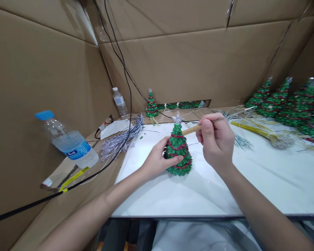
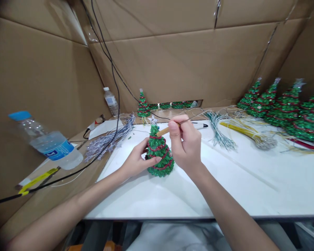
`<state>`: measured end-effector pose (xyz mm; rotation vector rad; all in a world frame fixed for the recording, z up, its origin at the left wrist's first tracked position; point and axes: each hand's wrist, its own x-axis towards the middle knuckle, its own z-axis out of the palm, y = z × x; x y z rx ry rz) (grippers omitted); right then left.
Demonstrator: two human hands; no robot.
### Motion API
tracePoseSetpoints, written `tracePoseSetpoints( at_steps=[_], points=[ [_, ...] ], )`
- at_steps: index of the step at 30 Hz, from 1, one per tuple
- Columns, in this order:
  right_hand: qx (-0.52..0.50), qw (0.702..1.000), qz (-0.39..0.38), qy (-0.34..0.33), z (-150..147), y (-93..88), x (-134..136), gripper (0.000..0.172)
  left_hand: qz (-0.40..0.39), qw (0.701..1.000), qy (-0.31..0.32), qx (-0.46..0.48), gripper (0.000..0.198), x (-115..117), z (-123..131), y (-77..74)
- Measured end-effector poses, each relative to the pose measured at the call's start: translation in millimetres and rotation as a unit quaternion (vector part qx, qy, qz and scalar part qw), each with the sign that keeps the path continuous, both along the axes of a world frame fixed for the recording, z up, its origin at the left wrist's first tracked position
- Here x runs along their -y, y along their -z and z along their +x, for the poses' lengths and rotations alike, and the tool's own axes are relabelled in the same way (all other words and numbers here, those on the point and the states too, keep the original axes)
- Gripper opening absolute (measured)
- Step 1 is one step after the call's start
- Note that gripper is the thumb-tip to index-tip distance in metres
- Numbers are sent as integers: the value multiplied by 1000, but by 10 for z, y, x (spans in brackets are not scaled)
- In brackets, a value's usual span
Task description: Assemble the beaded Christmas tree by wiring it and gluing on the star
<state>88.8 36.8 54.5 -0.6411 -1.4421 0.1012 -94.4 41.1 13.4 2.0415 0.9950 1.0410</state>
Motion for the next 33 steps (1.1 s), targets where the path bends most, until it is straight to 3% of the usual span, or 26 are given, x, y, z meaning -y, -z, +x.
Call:
tracePoseSetpoints(
  at_steps=[6,10,13,16,18,21,23,25,28,33],
  points=[
    [99,993,-38,-49,29,-71,-26,18,10,1000,-6,-7,58,-3,-4,-4],
    [28,998,-26,-59,86,-83,-3,20,-1,1000,-1,-4,57,-1,-10,-11],
    [6,998,-52,-40,201,-108,38,25,-4,1000,0,-7,58,-1,-16,-6],
    [76,986,-148,24,384,-135,56,31,-4,1000,-5,-11,59,-2,-23,3],
    [182,948,-253,67,518,-116,37,34,-11,1000,0,-4,60,-2,-27,6],
    [358,832,-411,102,689,-5,-47,30,-19,1000,15,10,57,-6,-32,4],
    [436,765,-459,114,767,97,-130,25,-16,1000,18,11,55,-11,-37,0],
    [485,724,-478,112,821,187,-220,22,-15,1000,18,10,54,-17,-42,-5],
    [518,693,-493,90,872,258,-337,18,-18,1000,19,8,54,-25,-55,-5],
    [525,690,-495,52,900,258,-438,21,-5,1000,9,-3,56,-44,-83,26]
  ],
)
